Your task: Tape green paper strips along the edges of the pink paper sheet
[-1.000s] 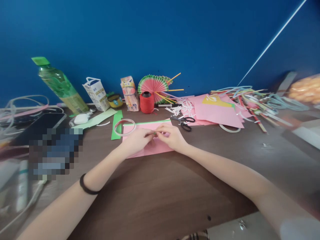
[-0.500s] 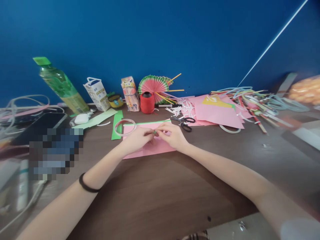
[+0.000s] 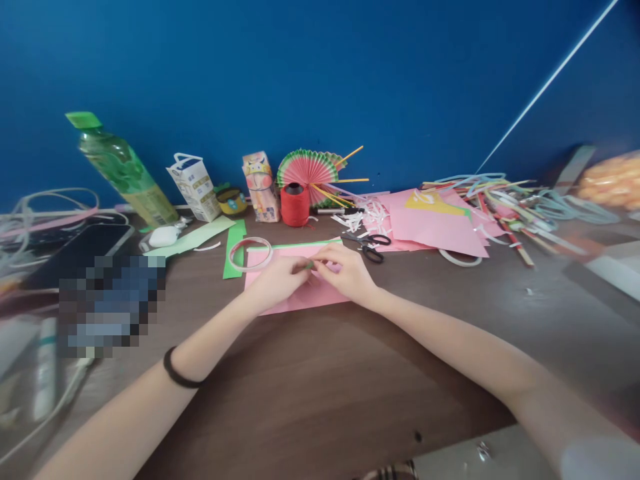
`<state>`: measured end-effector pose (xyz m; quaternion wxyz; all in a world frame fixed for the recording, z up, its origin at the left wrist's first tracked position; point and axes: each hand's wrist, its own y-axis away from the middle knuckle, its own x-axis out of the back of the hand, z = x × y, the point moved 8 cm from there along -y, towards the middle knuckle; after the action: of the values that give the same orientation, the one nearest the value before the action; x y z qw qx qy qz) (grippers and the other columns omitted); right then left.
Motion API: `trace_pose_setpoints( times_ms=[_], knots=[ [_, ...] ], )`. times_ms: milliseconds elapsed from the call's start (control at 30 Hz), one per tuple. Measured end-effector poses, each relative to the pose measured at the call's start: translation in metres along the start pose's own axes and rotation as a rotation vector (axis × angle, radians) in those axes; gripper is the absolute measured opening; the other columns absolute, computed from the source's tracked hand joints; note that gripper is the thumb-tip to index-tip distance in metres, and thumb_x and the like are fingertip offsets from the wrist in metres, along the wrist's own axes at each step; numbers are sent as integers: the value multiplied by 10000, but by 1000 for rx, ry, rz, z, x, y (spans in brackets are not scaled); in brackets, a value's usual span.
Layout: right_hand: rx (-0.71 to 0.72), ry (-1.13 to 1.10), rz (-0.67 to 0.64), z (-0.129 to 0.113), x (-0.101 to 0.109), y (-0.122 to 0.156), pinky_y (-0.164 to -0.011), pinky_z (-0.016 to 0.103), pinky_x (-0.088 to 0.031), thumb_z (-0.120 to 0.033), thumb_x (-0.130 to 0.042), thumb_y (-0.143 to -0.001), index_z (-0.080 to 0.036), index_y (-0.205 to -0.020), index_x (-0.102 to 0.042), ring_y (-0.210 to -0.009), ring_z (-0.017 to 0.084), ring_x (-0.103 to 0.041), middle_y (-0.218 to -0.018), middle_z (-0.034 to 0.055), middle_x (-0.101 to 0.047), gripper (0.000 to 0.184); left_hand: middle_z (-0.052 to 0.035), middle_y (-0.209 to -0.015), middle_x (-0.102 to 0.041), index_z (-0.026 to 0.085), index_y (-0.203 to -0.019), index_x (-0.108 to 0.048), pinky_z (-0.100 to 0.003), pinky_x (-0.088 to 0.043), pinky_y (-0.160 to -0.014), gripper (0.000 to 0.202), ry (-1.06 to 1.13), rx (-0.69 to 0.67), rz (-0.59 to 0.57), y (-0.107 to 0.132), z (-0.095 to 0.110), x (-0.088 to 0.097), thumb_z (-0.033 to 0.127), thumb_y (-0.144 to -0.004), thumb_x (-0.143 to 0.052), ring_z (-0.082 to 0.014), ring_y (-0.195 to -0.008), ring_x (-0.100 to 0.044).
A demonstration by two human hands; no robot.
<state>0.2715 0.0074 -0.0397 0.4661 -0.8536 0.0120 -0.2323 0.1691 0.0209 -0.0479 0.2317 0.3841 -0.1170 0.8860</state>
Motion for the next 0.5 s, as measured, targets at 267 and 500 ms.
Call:
trace_pose_setpoints(
  times_ms=[267,500],
  knots=[
    [146,326,-6,-15,0,2,-703,277,-420,-173,-462,-820,-166,-770,-640,-760,161,-541,-797,38,-618,186,-21,-784,-662,147,-787,-608,-244,-469,-749,227,88,40,-27,-1,-4,-8,203,-728,-396,-133,-726,-611],
    [109,404,-105,-13,-4,1,-687,310,-389,-169,-463,-818,-171,-753,-646,-781,186,-531,-816,56,-622,194,-33,-844,-669,144,-798,-590,-250,-474,-778,222,104,27,-61,1,-4,-10,192,-744,-379,-141,-791,-619]
  ],
)
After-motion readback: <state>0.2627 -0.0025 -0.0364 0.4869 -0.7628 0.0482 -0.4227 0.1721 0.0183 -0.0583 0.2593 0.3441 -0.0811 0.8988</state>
